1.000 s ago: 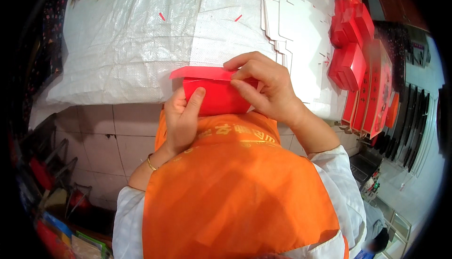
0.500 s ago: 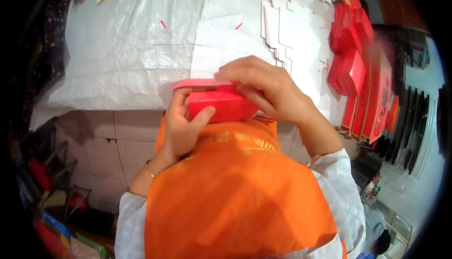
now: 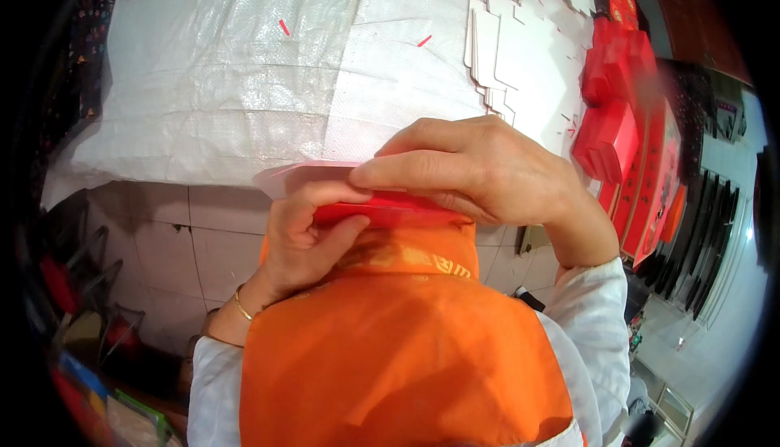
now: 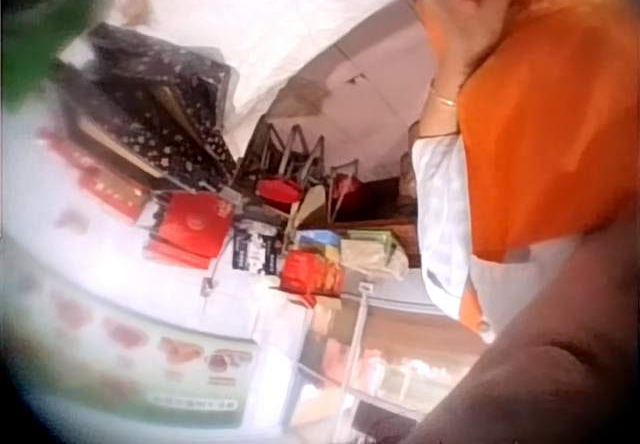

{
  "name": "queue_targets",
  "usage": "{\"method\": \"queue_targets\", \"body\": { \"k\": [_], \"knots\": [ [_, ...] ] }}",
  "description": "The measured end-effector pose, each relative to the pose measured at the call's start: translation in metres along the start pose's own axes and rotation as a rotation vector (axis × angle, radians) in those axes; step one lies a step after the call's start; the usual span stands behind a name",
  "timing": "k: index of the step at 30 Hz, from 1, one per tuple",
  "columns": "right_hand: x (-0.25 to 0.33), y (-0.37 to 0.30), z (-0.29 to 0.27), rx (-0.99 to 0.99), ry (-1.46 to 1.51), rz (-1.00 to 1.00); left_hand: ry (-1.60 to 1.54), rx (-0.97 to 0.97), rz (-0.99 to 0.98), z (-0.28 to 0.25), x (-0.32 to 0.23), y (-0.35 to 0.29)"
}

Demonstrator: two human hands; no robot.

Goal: The person assembles small red boxes by folding flat white cardboard pieces and inserting them into red sleeves. They repeatedly pick up a flat piece, fold it into a box shape, and slide it into a red cover, stacking the finished units on the table.

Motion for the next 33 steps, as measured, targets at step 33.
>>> {"method": "queue_targets", "body": {
  "k": [33],
  "knots": [
    [-0.035, -0.006, 0.009, -0.192, 0.217, 0.239, -0.087, -0.136, -0.288, 0.008, 0.016, 0.006]
  ]
}}
Point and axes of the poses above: each hand's wrist, its own y-axis towards the middle knuckle, its own z-axis out of the palm, x = y × z, the point moved 8 cm from there along y, towards the middle knuckle, and after that the axes turned 11 degrees about -x, right-handed, at the moved point
